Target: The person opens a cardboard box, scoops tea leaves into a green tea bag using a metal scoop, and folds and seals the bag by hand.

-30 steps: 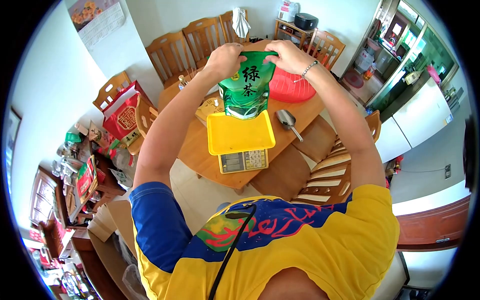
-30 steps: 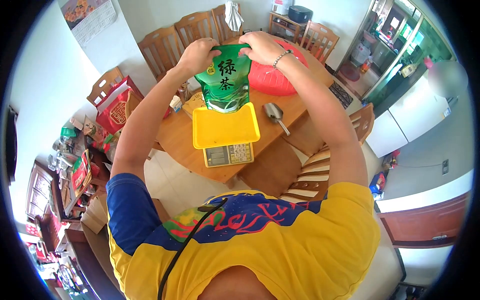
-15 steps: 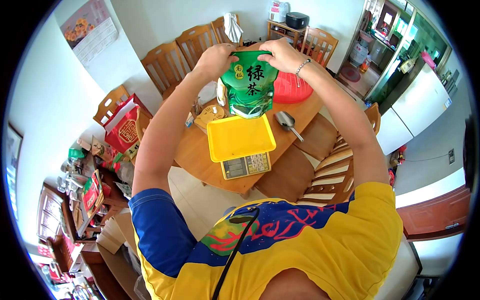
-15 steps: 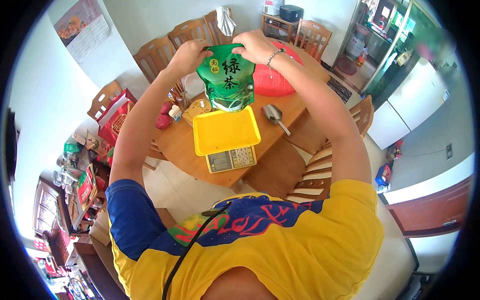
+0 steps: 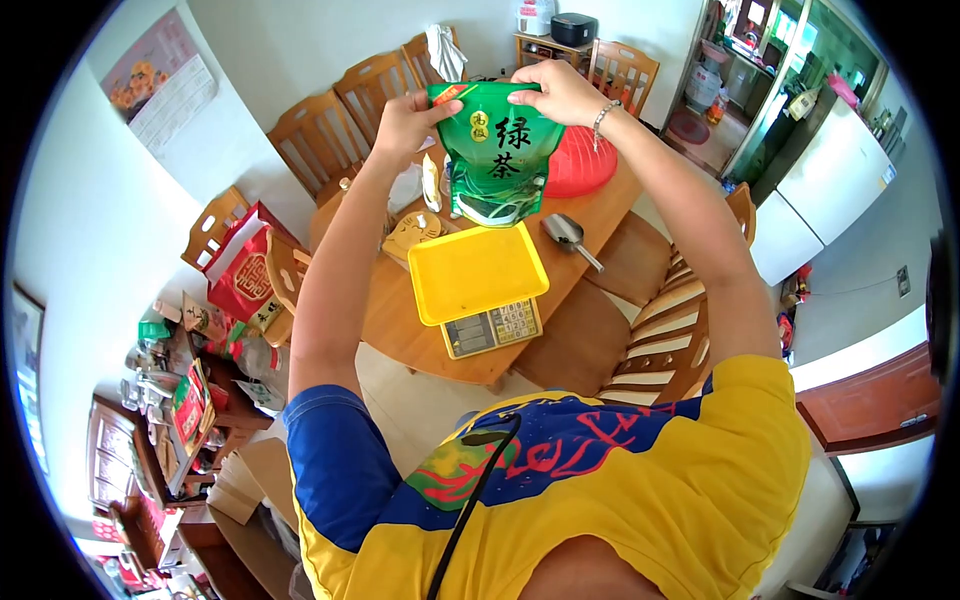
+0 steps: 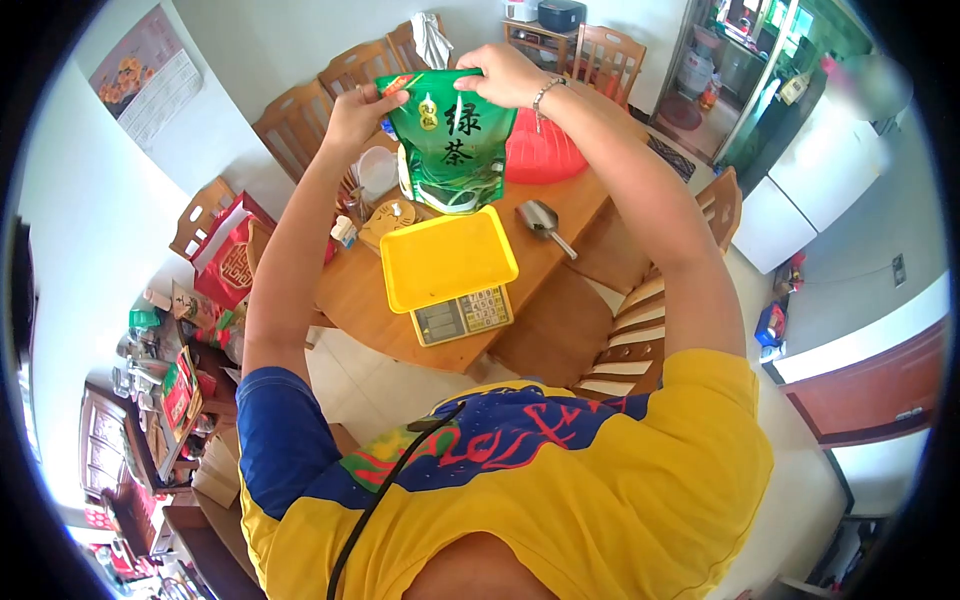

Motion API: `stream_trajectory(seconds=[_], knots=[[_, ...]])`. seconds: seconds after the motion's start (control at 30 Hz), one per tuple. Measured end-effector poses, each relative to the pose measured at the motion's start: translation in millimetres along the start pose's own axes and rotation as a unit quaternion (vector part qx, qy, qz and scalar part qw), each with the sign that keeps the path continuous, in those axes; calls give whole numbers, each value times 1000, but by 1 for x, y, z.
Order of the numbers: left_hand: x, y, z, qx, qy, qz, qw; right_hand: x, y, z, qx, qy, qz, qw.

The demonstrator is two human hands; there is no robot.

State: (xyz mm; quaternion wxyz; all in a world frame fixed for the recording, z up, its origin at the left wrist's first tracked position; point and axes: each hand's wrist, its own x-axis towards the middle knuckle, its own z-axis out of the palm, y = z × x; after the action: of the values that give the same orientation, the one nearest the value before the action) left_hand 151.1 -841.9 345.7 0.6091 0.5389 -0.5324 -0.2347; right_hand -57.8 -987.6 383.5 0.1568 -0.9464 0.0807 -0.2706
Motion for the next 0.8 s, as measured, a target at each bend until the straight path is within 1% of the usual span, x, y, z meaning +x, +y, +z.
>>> stream_trajectory(seconds=[0.07, 0.1, 0.13, 0.2, 0.23, 0.27, 0.3, 0.33, 0.37, 0.4, 0.43, 0.47, 0.5, 0.53, 0.63, 0.67, 0.73, 0.8], knots=[[-11, 0, 4, -74, 42, -79, 993, -2, -1, -1, 62, -9, 80, 995], [-12, 0, 8, -110, 62, -79, 989, -2, 1, -2, 91, -22, 102, 990], [-13, -1, 13, -110, 58, -81, 989, -4, 4, -3, 92, -20, 106, 990], [-13, -2, 21, -242, 68, -78, 965, -7, 11, -6, 157, -32, 110, 981], [-14, -2, 24, -246, 79, -84, 962, -7, 15, -8, 144, -35, 84, 985], [-15, -2, 25, -245, 77, -86, 963, -12, 19, -7, 145, -34, 87, 985], [-16, -3, 27, -254, 92, -84, 959, -17, 17, -8, 179, -11, 122, 976], [-17, -3, 30, -263, 107, -82, 955, -23, 15, -9, 213, 12, 156, 964], [-18, -3, 31, -269, 135, -102, 948, -30, 15, -8, 303, 30, 186, 934], [-18, -3, 32, -268, 133, -103, 949, -36, 18, -4, 303, 32, 187, 934], [-19, -5, 33, -292, 141, -99, 941, -43, 24, 3, 433, 38, 200, 878], [-19, -6, 32, -315, 149, -95, 932, -49, 28, 13, 555, 42, 209, 804], [-20, -4, 33, -316, 152, -101, 931, -52, 31, 27, 568, 79, 196, 795], [-21, -1, 35, -315, 151, -101, 932, -53, 32, 33, 568, 81, 196, 795], [-25, -1, 39, -334, 140, -100, 927, -57, 32, 42, 586, 158, 183, 773], [-25, -2, 39, -330, 138, -97, 929, -58, 30, 43, 587, 160, 184, 772], [-25, -4, 40, -325, 135, -96, 931, -61, 29, 44, 637, 181, 206, 720], [-26, -4, 45, -320, 130, -87, 934, -62, 33, 45, 632, 185, 198, 726]])
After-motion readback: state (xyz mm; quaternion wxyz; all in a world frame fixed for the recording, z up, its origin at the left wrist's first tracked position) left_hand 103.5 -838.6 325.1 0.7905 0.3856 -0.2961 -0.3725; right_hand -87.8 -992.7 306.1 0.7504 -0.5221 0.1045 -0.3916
